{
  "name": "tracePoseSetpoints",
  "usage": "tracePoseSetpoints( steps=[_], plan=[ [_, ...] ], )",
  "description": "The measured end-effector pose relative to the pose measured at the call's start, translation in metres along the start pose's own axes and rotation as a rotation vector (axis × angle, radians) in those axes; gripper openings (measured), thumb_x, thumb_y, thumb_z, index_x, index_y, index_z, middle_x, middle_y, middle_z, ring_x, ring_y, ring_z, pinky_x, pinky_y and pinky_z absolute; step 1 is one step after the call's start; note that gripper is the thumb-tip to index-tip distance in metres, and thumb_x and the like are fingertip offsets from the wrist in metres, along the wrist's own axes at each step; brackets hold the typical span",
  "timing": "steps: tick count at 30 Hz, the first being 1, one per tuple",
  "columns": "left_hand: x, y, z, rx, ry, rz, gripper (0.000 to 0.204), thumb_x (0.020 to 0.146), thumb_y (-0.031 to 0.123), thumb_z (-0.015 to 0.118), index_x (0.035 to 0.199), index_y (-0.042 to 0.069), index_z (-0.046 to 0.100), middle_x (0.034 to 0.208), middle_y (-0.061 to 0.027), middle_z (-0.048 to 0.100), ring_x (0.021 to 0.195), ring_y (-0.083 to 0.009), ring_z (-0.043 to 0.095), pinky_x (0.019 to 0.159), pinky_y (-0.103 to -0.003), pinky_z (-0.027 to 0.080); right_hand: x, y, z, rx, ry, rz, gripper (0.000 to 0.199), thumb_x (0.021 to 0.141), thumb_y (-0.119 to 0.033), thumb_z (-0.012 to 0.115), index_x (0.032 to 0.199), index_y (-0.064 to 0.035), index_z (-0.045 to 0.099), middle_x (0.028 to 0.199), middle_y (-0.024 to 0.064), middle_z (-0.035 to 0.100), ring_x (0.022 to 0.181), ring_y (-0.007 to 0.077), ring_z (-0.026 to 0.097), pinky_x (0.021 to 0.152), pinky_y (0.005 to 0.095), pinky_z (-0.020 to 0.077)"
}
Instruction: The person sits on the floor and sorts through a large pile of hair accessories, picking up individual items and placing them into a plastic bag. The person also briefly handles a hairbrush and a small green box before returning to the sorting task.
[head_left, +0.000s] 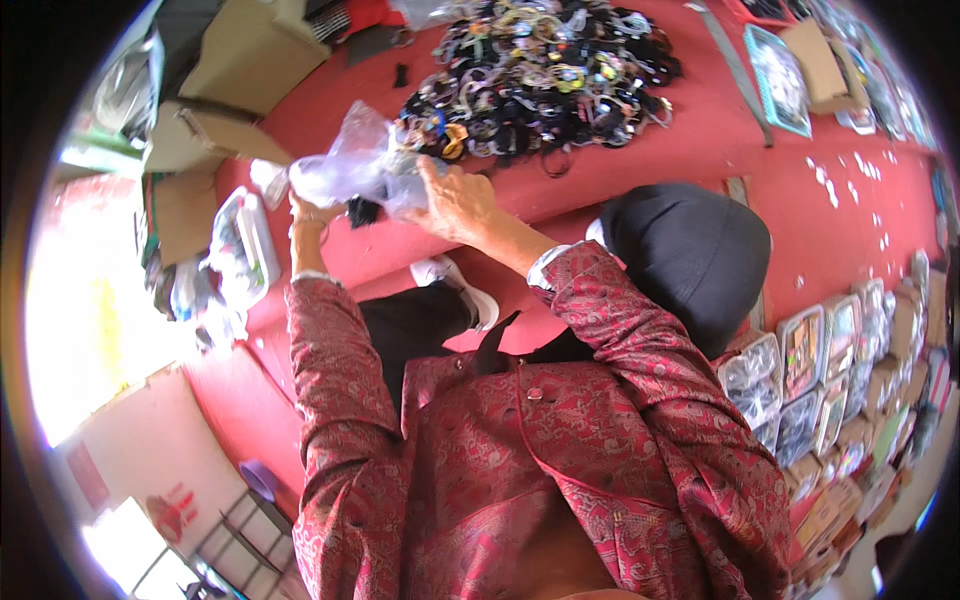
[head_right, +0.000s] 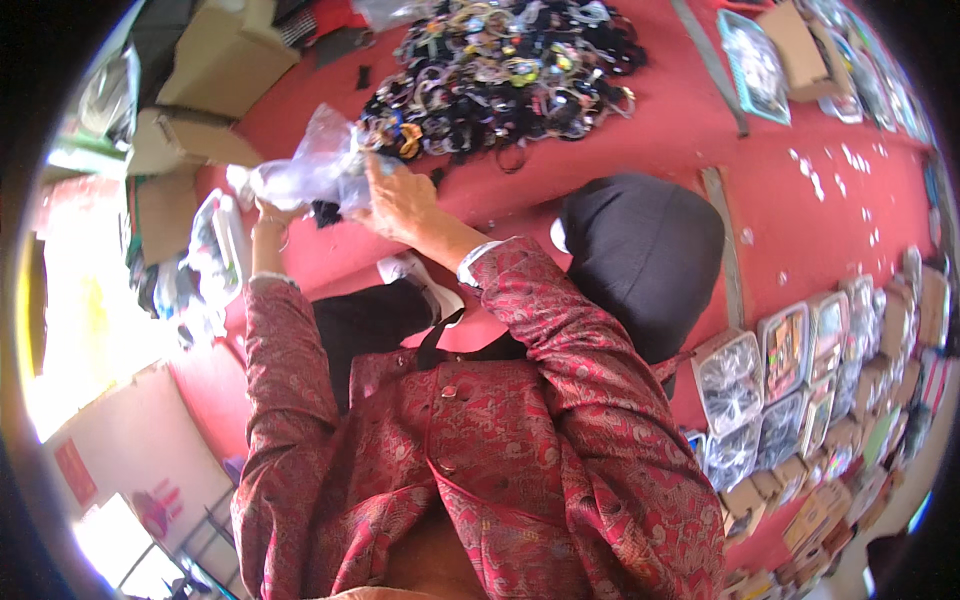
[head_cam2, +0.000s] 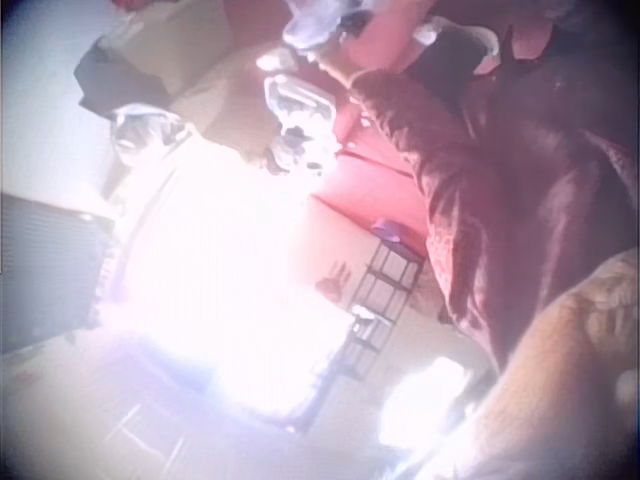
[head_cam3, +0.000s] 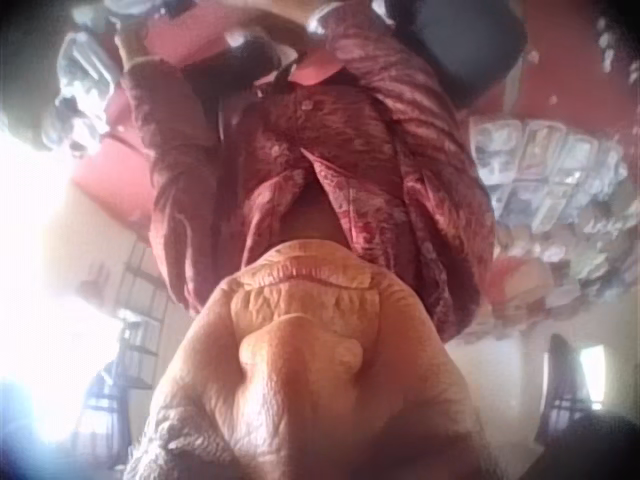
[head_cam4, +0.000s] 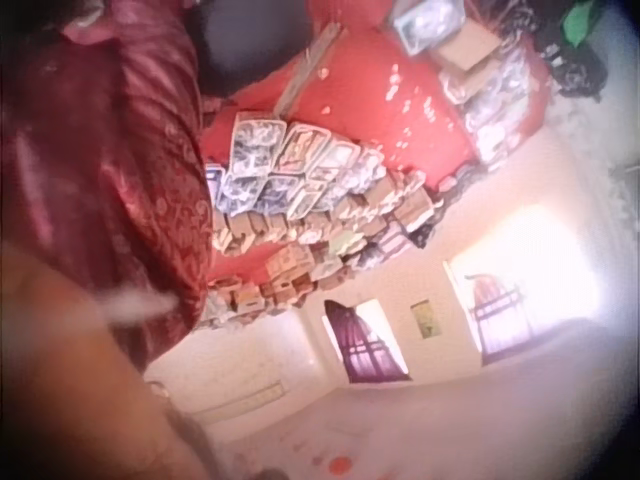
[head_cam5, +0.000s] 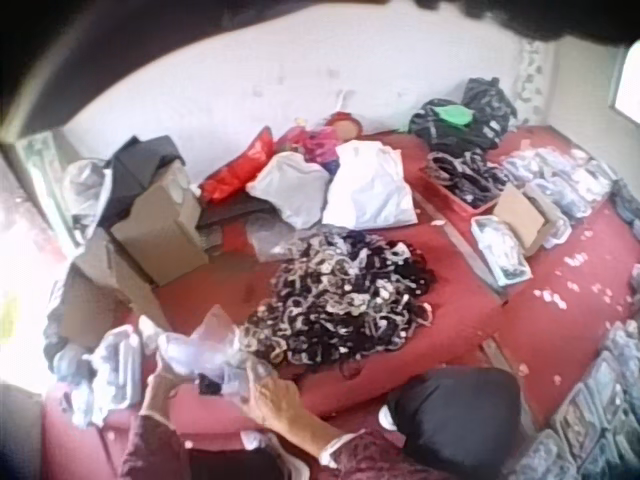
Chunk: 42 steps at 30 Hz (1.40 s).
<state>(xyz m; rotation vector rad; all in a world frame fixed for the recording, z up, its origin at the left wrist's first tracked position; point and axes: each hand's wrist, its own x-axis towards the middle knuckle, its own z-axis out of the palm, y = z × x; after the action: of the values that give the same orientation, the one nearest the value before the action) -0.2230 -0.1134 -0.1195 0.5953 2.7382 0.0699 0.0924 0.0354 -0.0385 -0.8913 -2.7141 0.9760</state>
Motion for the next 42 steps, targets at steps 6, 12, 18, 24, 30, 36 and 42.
tracePoseSetpoints(
  steps=[6, 12, 18, 24, 30, 36, 42],
  plan=[
    [-0.02, 0.063, -0.056, -0.283, 0.26, 0.364, 0.082, 0.055, 0.033, 0.078, 0.12, -0.001, 0.039, 0.115, -0.0229, 0.049, 0.105, -0.0308, 0.05, 0.089, -0.038, 0.041, 0.014, 0.04, 0.045, 0.007, 0.006, 0.133, 0.046, 0.075, -0.021, 0.057, 0.115, -0.0027, 0.044, 0.086, 0.0215, 0.06, 0.073, 0.0335, 0.061, 0.059, 0.0411, 0.0498],
    [0.052, -0.055, -0.029, 0.192, 0.51, 0.393, 0.033, 0.069, 0.03, 0.058, 0.082, 0.001, 0.062, 0.08, -0.0185, 0.062, 0.074, -0.0335, 0.06, 0.068, -0.04, 0.047, -0.004, -0.02, 0.006, 0.144, 0.267, -0.5, 0.039, 0.077, -0.013, 0.051, 0.116, -0.0117, 0.047, 0.1, 0.0173, 0.058, 0.076, 0.0323, 0.061, 0.057, 0.04, 0.0492],
    [-0.062, 0.087, -0.083, -0.383, 0.257, 0.338, 0.032, 0.068, 0.032, 0.059, 0.068, 0.001, 0.063, 0.064, -0.0107, 0.062, 0.061, -0.0183, 0.056, 0.062, -0.033, 0.045, 0.016, 0.021, 0.032, -0.262, -0.015, -0.502, 0.016, 0.074, -0.016, 0.051, 0.079, -0.0073, 0.063, 0.083, 0.0129, 0.062, 0.066, 0.0261, 0.063, 0.053, 0.0398, 0.0492],
    [-0.054, 0.066, -0.087, -0.707, 0.037, 0.043, 0.026, 0.073, 0.027, 0.058, 0.064, 0.002, 0.058, 0.056, -0.0071, 0.057, 0.045, -0.0141, 0.05, 0.049, -0.027, 0.041, 0.029, 0.016, -0.048, -0.293, 0.158, -0.518, 0.016, 0.074, -0.012, 0.05, 0.066, -0.0044, 0.061, 0.064, 0.0133, 0.061, 0.06, 0.0266, 0.062, 0.051, 0.0373, 0.0497],
    [-0.04, 0.063, -0.073, -1.499, -0.169, -0.08, 0.01, 0.075, 0.012, 0.06, 0.068, 0.006, 0.057, 0.052, -0.0002, 0.044, 0.044, -0.0133, 0.045, 0.038, -0.026, 0.036, 0.001, 0.006, -0.077, -0.191, 0.087, -0.854, 0.012, 0.071, -0.011, 0.053, 0.062, -0.0035, 0.055, 0.059, 0.0126, 0.057, 0.058, 0.028, 0.061, 0.048, 0.0374, 0.0473],
    [-0.095, 0.123, -0.095, -1.536, -0.423, -0.115, 0.022, 0.08, 0.014, 0.057, 0.061, 0.008, 0.049, 0.044, 0.0016, 0.038, 0.037, -0.0119, 0.036, 0.037, -0.025, 0.032, -0.008, 0.04, -0.046, -0.399, -0.112, -0.577, 0.011, 0.072, -0.009, 0.052, 0.068, -0.0041, 0.06, 0.064, 0.0132, 0.059, 0.061, 0.0294, 0.062, 0.052, 0.0388, 0.0494],
    [-0.077, 0.086, -0.114, -1.402, -0.312, 0.077, 0.012, 0.078, 0.014, 0.057, 0.072, 0.003, 0.059, 0.048, 0.0043, 0.034, 0.036, -0.0068, 0.028, 0.036, -0.022, 0.025, -0.009, -0.007, -0.033, -0.185, 0.031, -0.712, 0.013, 0.073, -0.011, 0.051, 0.07, -0.0041, 0.06, 0.064, 0.0154, 0.059, 0.06, 0.0299, 0.062, 0.051, 0.0398, 0.0487]
  ],
)
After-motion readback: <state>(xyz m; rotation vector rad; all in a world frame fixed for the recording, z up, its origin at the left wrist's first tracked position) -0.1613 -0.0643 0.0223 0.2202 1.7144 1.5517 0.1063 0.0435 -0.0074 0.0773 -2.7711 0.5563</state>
